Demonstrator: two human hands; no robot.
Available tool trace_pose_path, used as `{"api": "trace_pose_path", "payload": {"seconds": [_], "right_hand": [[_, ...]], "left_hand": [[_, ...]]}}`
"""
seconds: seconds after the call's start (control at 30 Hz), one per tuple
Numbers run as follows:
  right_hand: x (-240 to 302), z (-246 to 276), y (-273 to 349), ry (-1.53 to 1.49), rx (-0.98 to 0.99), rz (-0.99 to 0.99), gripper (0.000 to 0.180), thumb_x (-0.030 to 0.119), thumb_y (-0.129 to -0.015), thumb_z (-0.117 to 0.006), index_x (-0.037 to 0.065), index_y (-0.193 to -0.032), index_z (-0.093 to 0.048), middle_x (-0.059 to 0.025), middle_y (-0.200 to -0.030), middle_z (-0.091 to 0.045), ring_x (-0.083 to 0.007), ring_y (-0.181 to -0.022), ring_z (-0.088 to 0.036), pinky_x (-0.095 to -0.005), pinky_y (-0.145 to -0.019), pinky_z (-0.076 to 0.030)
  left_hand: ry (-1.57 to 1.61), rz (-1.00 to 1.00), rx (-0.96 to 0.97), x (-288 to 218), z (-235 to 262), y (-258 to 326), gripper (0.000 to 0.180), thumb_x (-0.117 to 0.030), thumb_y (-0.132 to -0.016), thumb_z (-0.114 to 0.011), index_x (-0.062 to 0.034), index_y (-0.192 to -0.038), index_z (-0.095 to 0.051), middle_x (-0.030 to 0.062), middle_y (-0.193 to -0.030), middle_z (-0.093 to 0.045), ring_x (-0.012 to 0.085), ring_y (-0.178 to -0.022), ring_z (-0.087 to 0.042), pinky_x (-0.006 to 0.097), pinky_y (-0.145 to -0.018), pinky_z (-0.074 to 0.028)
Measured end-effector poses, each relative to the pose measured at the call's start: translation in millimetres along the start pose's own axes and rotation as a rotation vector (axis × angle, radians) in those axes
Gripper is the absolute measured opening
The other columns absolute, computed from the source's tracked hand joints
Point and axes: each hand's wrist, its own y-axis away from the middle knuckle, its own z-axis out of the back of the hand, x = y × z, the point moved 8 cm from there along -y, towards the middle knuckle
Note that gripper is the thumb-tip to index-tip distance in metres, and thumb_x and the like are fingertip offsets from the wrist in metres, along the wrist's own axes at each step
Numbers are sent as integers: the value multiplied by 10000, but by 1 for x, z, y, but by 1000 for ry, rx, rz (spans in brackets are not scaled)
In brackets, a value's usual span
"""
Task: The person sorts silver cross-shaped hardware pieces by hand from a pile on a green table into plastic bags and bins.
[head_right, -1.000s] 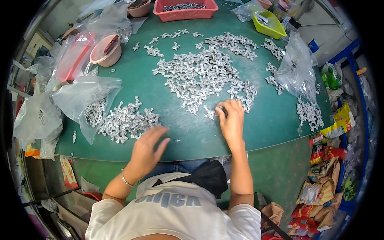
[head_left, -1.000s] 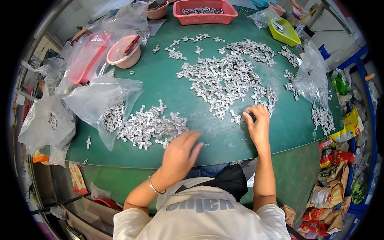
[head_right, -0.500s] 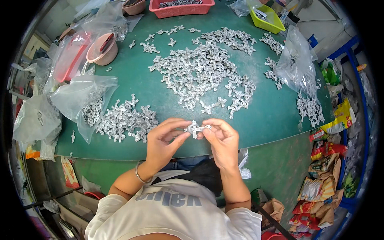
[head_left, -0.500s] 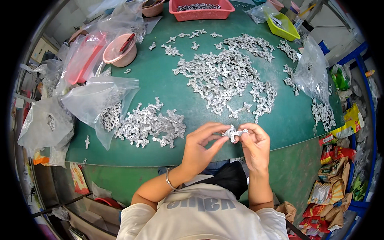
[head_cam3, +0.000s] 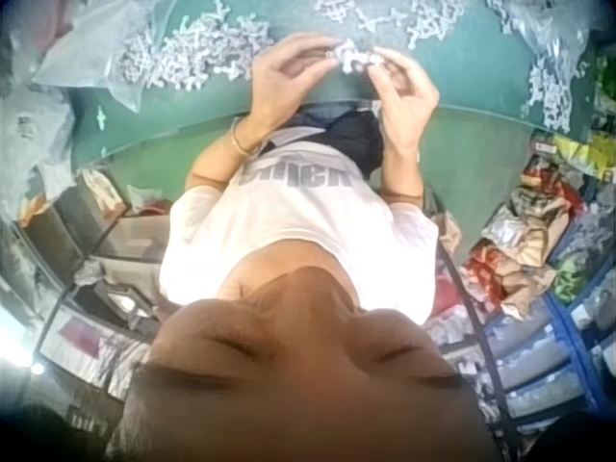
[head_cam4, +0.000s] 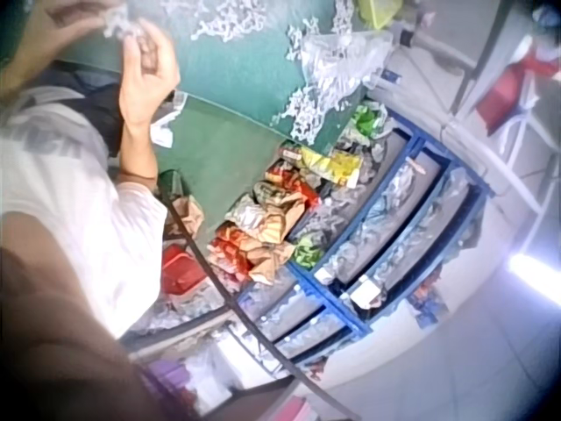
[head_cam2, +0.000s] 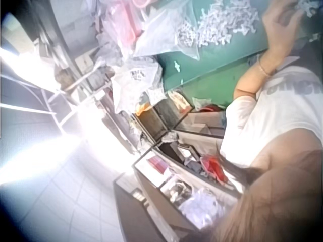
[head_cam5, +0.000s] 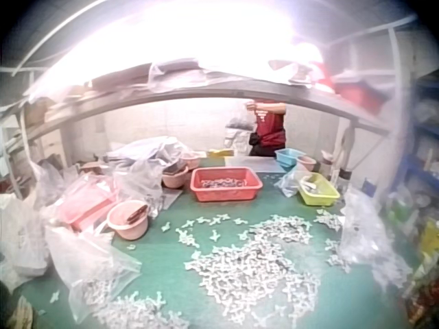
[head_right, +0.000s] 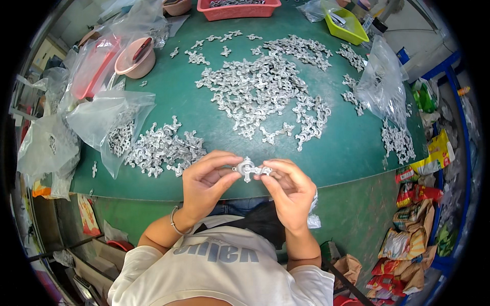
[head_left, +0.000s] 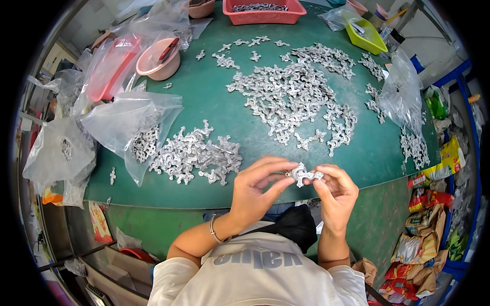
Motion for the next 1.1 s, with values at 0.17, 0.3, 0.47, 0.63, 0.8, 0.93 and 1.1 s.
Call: {"api": "trace_pose_path", "payload": {"seconds": [0.17,0.3,0.47,0.63,0.8,0.93,1.1], "right_hand": [[-4,1,3,57,-23,-21,132,-99,-790,-590,-79,-920,-590,-122,-863,-603,-189,-798,-608,-276,-718,-493],[-17,-2,-2,328,181,-54,28,-36,-781,-623,-52,-797,-608,-100,-726,-622,-162,-722,-602,-256,-671,-461],[-14,44,-40,1036,-119,227,146,27,-759,-628,-18,-899,-630,-129,-875,-622,-277,-835,-567,-341,-750,-441],[-52,51,-70,1520,-28,254,330,36,-711,-653,24,-1034,-586,-113,-1152,-502,-317,-1090,-427,-423,-926,-312],[-45,53,-71,1344,-103,329,302,14,-679,-685,30,-966,-594,-97,-943,-573,-275,-950,-509,-416,-902,-308],[-32,52,-65,1164,-176,295,287,-18,-664,-692,13,-932,-594,-129,-861,-601,-288,-834,-549,-373,-807,-394],[-28,30,-48,470,-86,28,288,-79,-700,-682,-32,-969,-589,-37,-893,-598,-100,-844,-542,-233,-765,-430]], "left_hand": [[11,52,23,5,2,2,188,48,-804,-605,42,-991,-628,106,-977,-592,144,-891,-583,252,-782,-501],[-172,128,58,20,17,4,70,46,-832,-563,69,-885,-601,94,-881,-584,129,-783,-576,236,-683,-477],[-894,-51,-87,0,60,-2,83,-36,-765,-630,16,-742,-569,110,-757,-537,249,-666,-535,336,-587,-418],[-1457,-101,-120,-11,90,-7,136,-87,-732,-648,-17,-704,-534,128,-801,-481,305,-789,-471,391,-665,-361],[-1377,-147,-163,-19,88,-8,238,-85,-720,-667,-11,-902,-532,153,-899,-477,322,-852,-473,401,-723,-376],[-1214,-196,-91,-21,60,-6,301,-35,-718,-668,-23,-980,-521,149,-969,-485,323,-922,-485,385,-814,-396],[-867,-206,108,-23,9,-15,415,-37,-761,-657,-41,-1148,-506,157,-1089,-489,333,-1014,-501,367,-865,-425]]}}
